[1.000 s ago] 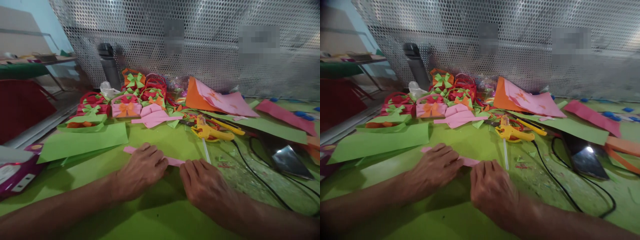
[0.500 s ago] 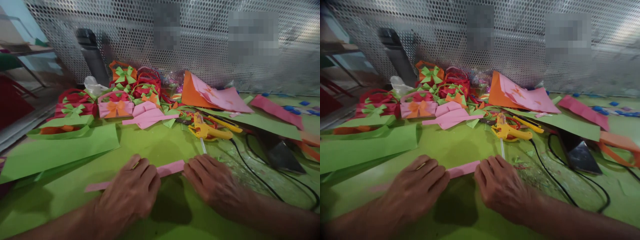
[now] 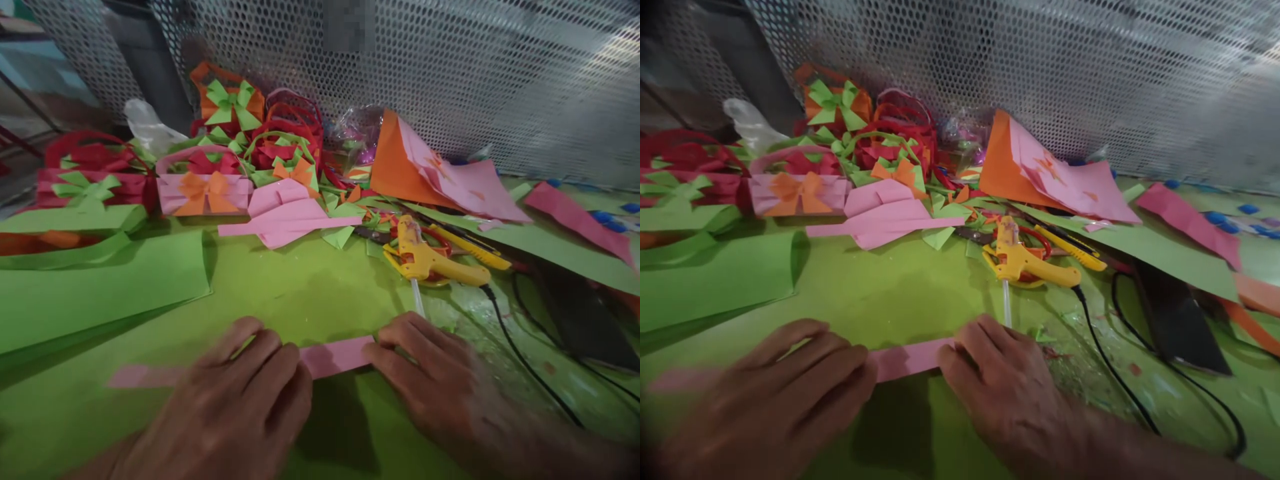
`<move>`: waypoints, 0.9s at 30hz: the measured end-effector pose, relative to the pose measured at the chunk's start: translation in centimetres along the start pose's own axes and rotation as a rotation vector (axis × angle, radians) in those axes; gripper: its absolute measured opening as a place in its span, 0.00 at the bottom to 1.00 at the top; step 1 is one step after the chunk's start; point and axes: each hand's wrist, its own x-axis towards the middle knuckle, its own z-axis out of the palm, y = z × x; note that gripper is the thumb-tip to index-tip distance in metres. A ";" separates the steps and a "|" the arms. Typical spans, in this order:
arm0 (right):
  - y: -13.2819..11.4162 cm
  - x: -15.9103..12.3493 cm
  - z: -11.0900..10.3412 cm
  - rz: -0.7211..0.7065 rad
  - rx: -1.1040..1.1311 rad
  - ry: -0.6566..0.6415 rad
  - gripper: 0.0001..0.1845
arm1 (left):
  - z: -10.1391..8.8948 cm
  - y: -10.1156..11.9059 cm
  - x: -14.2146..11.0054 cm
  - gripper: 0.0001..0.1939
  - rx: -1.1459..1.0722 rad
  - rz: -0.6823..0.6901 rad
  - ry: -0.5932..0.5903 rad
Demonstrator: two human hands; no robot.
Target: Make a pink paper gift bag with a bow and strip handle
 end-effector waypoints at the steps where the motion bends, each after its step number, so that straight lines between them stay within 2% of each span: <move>1: 0.0 0.1 0.2 0.007 0.023 0.015 0.10 | 0.0 0.0 0.0 0.14 -0.005 -0.004 0.011; 4: -0.2 0.3 0.5 0.029 0.053 0.038 0.08 | 0.0 0.0 -0.1 0.14 -0.023 -0.039 0.024; 7: -0.4 0.6 0.2 0.039 0.053 0.020 0.10 | 0.0 -0.1 -0.2 0.14 -0.045 -0.058 0.008; 11: -0.5 0.6 -0.2 0.076 0.077 -0.013 0.14 | -0.4 -0.3 -0.1 0.13 -0.087 -0.103 -0.054; 15: -0.6 0.5 0.0 0.119 0.160 0.016 0.13 | -1.0 -0.7 0.1 0.14 -0.160 -0.194 -0.148; 20: -0.5 0.4 0.4 0.212 0.250 0.002 0.14 | -1.5 -1.1 0.0 0.14 -0.186 -0.265 -0.183; 27: -0.5 0.4 0.8 0.252 0.257 0.030 0.15 | -1.7 -1.0 -0.1 0.14 -0.184 -0.338 -0.242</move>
